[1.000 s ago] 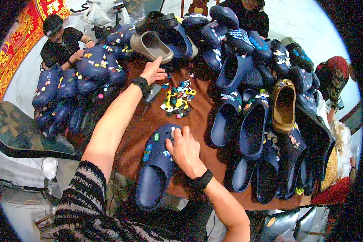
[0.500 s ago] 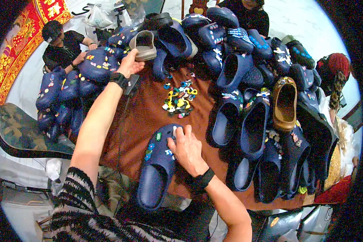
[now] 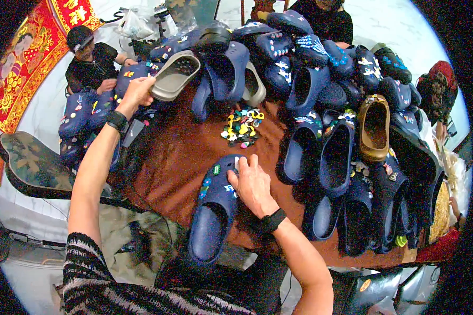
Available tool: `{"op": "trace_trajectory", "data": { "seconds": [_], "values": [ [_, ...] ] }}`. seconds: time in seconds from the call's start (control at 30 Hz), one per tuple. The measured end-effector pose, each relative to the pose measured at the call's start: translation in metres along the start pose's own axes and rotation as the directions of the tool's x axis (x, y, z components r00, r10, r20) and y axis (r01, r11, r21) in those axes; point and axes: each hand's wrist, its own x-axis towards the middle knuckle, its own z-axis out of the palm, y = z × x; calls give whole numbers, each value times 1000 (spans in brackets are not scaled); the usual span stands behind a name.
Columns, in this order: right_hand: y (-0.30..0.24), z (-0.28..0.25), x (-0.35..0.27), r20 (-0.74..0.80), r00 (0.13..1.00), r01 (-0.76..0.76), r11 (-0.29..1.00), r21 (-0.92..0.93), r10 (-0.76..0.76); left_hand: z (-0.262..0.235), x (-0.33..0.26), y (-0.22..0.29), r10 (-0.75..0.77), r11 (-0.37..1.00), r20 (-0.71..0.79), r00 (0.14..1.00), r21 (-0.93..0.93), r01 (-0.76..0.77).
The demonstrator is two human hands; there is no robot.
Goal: Manually inserting decorative charms into the holes of foam clogs.
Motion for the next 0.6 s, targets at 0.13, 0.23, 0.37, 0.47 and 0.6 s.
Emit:
{"op": "trace_trajectory", "data": {
  "seconds": [0.13,0.23,0.37,0.47,0.6],
  "values": [
    [-2,1,0,-8,1000,-6,1000,18,6,-5,-3,-17,-103,960,56,993,-254,114],
    [-2,-1,0,0,1000,-16,1000,9,16,4,-7,-34,-121,862,126,985,-479,167],
    [-1,-12,8,58,998,4,1000,-12,-4,34,-16,-63,-172,842,212,962,-475,255],
    [4,-22,26,155,986,57,998,-12,-55,57,-29,-91,-210,827,247,946,-472,307],
    [10,-22,40,178,980,98,995,-30,-91,70,-34,-80,-190,735,372,909,-560,382]
  ]
}}
